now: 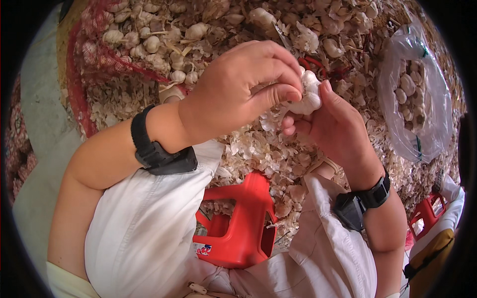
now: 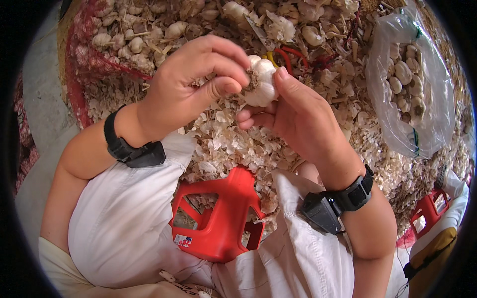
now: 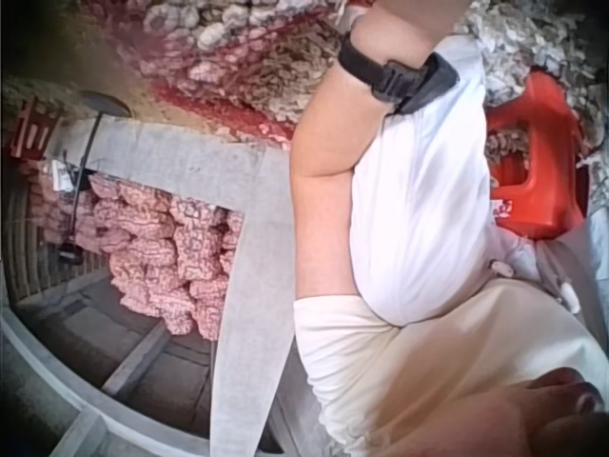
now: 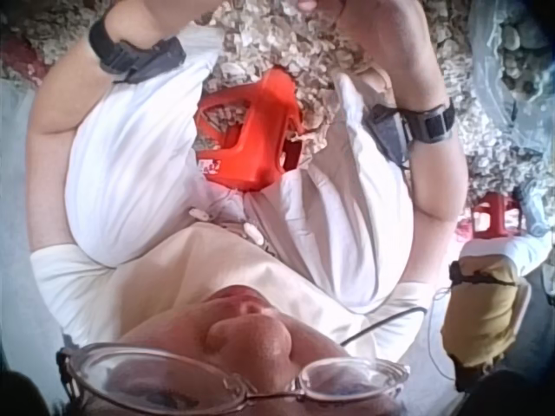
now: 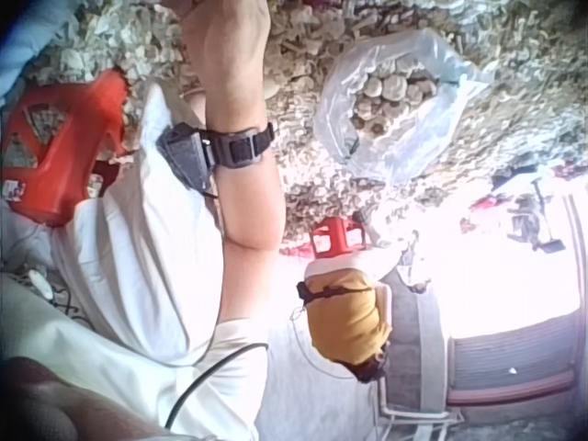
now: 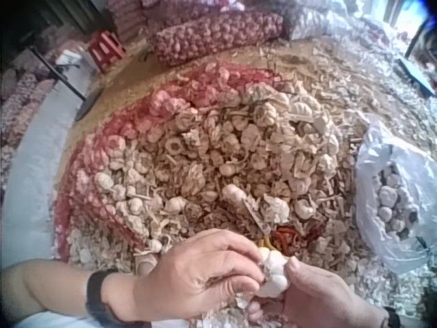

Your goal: Trimming the roots and stalks of garlic bulbs using scissors.

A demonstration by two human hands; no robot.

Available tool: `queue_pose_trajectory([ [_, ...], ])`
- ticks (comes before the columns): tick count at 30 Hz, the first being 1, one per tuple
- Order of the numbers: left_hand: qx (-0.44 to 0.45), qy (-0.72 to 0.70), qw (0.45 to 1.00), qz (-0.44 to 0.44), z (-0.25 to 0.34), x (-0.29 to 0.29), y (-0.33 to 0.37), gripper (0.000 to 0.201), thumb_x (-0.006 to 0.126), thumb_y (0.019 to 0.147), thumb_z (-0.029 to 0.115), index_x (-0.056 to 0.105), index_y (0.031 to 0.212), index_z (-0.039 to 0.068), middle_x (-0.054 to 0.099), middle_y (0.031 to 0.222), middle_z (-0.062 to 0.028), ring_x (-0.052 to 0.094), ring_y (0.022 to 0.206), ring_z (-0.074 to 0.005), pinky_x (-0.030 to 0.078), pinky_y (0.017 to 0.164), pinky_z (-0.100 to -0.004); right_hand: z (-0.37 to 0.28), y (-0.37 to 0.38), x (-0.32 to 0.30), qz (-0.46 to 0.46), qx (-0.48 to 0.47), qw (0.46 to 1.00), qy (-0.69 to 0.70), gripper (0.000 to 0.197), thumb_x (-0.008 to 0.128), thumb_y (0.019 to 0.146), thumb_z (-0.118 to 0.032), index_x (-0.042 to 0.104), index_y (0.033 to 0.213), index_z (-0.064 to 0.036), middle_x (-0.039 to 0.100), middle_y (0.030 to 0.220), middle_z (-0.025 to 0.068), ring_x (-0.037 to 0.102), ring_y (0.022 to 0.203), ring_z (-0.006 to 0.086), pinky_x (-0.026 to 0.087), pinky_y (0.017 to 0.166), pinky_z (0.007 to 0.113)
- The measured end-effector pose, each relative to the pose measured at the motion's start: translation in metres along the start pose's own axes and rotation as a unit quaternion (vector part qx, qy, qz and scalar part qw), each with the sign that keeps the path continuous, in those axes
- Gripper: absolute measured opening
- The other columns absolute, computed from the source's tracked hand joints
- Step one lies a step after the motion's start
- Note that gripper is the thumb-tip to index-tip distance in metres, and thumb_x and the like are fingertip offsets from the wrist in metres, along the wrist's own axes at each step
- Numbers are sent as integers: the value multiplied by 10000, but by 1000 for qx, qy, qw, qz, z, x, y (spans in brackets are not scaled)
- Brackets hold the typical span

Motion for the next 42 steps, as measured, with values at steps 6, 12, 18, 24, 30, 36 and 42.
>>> queue_pose_trajectory([
  [6,-52,10,997,-57,-2,11,-3,534,747,765,236,570,1248,92,581,1219,-117,583,1061,-254,464,902,-350,3,-2,8,0,46,999,22,535,261,1015,-448,468,1238,-9,619,1042,144,634,914,237,534,814,386],
  [12,-132,-68,983,-107,-10,15,-7,428,685,840,223,588,1225,63,628,1156,-112,609,1041,-225,472,898,-312,11,-1,9,20,56,998,34,575,250,999,-507,469,1249,-38,623,1045,142,640,888,230,546,763,368],
  [18,-252,-191,945,-90,-24,15,-11,330,627,900,197,613,1191,43,646,1107,-86,605,1006,-141,475,877,-280,13,0,7,-22,73,995,59,567,254,1006,-481,499,1224,-18,632,1017,158,639,783,226,537,707,359],
  [24,-154,-170,969,-90,-11,15,-6,368,696,847,212,607,1168,55,601,1099,-80,591,999,-165,477,867,-296,10,-3,3,-10,77,996,40,612,229,993,-522,502,1195,-13,636,945,160,635,747,217,533,667,339],
  [30,-99,-130,984,-75,-7,18,-4,63,607,888,70,614,942,39,604,1005,-64,572,938,-164,464,817,-301,10,-10,14,19,76,996,-42,404,528,950,-372,454,1222,-82,559,1143,110,605,958,210,530,758,354],
  [36,-302,-175,934,-72,-34,20,-17,110,592,909,118,629,969,33,622,971,-48,579,909,-126,466,800,-279,-31,-24,13,60,-57,975,-204,226,597,922,-253,547,1028,-60,630,1007,74,606,930,130,520,768,282],
  [42,-358,-145,920,-68,-87,17,-44,187,560,936,194,631,991,31,657,893,-25,595,820,-84,476,732,-242,-129,-92,-55,424,-284,705,-492,343,457,990,-321,651,1017,-40,660,975,59,637,852,148,512,665,240],
])
Point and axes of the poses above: each hand's wrist, its own y-axis towards the middle knuckle, its own x-axis out of the palm, z = x × y, the point moved 5 cm from there along y, towards the middle knuckle
